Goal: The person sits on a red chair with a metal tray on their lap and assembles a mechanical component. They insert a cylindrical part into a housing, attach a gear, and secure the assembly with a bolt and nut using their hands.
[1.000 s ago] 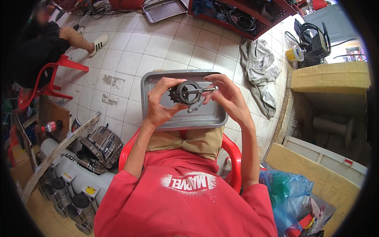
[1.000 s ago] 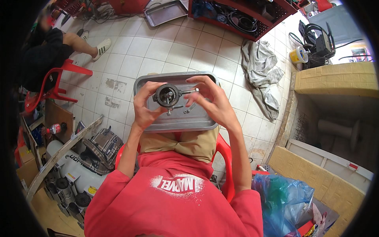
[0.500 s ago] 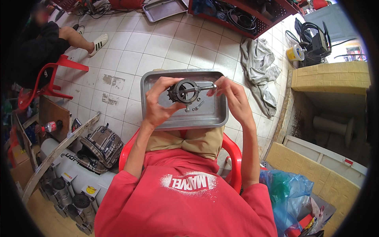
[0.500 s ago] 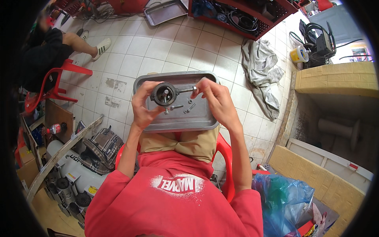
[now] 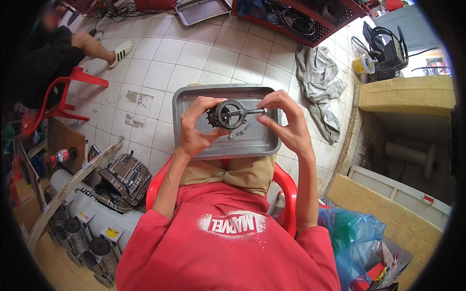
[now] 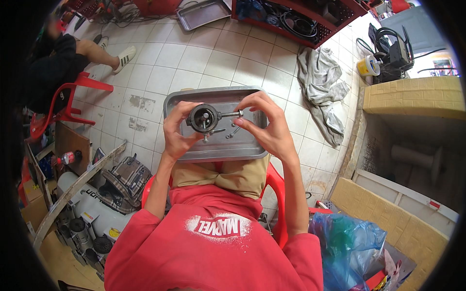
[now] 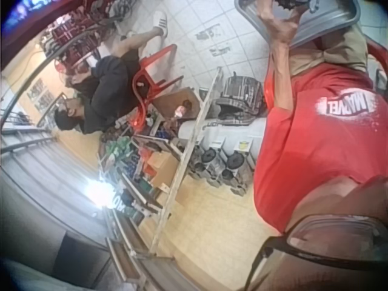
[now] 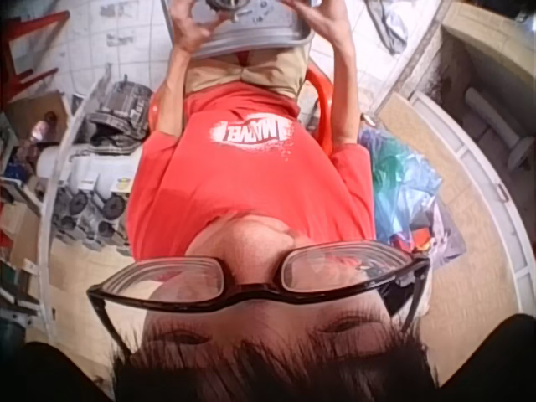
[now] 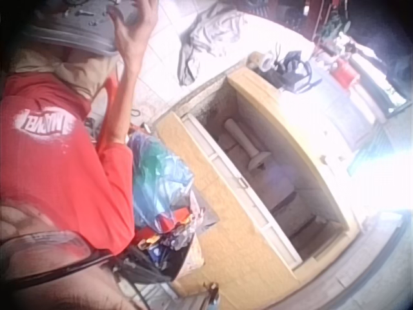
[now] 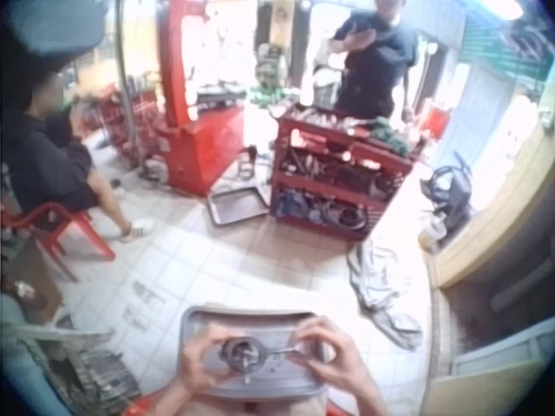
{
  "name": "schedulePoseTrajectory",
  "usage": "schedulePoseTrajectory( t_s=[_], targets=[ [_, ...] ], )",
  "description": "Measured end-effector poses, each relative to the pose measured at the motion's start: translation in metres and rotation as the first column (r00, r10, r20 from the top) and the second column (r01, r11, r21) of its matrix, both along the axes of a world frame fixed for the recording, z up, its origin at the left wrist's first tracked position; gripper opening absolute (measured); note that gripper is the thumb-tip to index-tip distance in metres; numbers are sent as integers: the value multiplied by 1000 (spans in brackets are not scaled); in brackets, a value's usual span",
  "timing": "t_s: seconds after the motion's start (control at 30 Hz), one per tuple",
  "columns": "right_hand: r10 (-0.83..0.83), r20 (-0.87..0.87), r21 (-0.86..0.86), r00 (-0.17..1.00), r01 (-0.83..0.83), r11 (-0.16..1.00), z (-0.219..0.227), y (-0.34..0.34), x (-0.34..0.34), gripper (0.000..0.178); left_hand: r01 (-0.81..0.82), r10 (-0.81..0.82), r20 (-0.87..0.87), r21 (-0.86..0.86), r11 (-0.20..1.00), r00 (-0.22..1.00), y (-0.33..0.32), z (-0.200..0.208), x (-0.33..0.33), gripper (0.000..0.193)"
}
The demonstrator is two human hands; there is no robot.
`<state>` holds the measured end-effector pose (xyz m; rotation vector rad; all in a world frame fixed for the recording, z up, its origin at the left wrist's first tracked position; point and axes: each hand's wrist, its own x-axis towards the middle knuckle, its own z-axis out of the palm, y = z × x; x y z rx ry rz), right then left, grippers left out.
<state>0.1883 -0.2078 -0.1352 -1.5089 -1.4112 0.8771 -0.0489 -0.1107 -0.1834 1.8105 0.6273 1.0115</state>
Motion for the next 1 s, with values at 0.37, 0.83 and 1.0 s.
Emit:
schedulePoseTrajectory(
  t_s=[0.37, 0.83, 1.0],
  targets=[
    [108, -211, -217, 972, -154, 964, -23, -6, 13, 27, 1, 0, -34, 40, 999, 999, -1, 0, -2, 65],
    [66, 7, 11, 998, -66, 998, -2, -2, 7, 16, 47, -43, -77, 59, 997, 996, -1, -6, -12, 63],
    [-33, -93, -60, 995, 28, 998, 4, -2, -3, 13, 14, -12, -52, 29, 999, 999, -2, -6, -11, 64]
  ],
)
